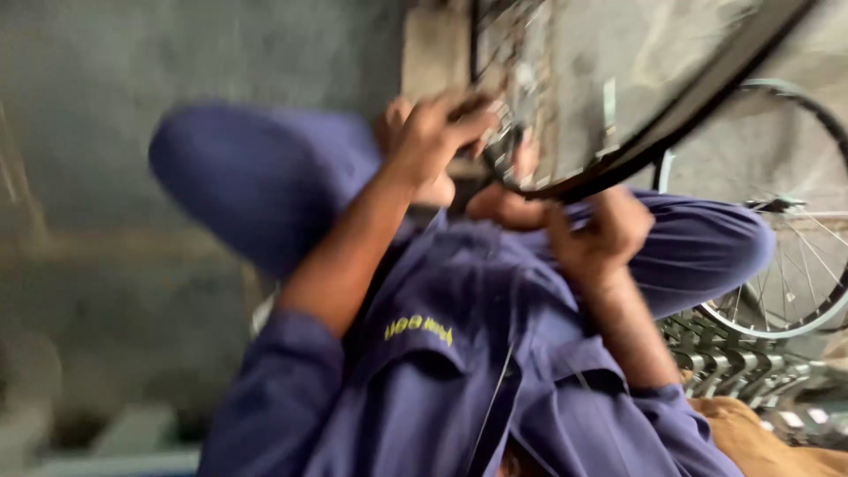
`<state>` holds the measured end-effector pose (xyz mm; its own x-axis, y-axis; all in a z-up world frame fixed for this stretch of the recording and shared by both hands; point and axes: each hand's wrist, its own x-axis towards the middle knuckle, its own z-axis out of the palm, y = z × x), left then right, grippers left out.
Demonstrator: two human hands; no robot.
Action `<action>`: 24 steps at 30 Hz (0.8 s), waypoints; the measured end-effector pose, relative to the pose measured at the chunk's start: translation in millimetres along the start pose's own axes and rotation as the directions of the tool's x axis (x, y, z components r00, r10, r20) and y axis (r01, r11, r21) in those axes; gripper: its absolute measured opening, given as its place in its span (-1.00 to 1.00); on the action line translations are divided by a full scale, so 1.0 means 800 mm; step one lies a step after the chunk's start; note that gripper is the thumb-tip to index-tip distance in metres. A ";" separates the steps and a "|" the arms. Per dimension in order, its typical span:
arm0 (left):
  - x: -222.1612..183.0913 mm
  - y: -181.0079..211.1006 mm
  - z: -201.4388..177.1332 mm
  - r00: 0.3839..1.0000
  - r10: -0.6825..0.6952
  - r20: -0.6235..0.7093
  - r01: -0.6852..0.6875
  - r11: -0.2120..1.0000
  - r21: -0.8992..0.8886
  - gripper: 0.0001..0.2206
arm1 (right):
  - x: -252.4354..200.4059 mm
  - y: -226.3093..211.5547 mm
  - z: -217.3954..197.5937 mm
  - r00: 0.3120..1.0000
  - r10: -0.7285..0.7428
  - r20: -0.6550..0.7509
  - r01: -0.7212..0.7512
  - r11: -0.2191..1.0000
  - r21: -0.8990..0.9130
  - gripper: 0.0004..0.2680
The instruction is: The person is aligning a bicycle wheel on a truing stand by hand and using a tool. They rotate the wheel, hold a spoke wrench to the nipples, and turn them while checking the rim's position against the stand's gauge.
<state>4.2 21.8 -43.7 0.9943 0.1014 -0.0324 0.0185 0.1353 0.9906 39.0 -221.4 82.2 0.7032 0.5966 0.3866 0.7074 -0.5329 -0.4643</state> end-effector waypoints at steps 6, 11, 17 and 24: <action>-0.007 0.016 0.032 0.988 -0.155 0.011 0.148 0.917 -0.369 -0.79 | -0.008 -0.007 0.005 0.990 0.133 0.035 -0.138 0.962 0.234 -0.84; -0.008 0.014 0.035 0.993 -0.117 -0.022 0.111 0.980 -0.165 -0.78 | -0.011 -0.007 0.007 0.985 0.153 0.074 -0.166 0.958 0.235 -0.86; 0.000 0.017 0.045 0.996 -0.013 -0.091 0.027 0.989 0.148 -0.65 | -0.010 -0.010 0.006 0.988 0.137 0.074 -0.149 0.970 0.192 -0.83; 0.012 0.032 0.026 0.988 0.101 0.113 -0.142 0.879 0.455 -0.66 | -0.006 -0.015 -0.003 0.984 0.155 0.089 -0.169 0.968 0.187 -0.82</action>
<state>16.1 5.7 -15.9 0.9966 0.0023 0.0826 -0.0768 -0.3442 0.9357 27.4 -219.5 87.5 0.7950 0.5581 0.2379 0.5525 -0.5042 -0.6637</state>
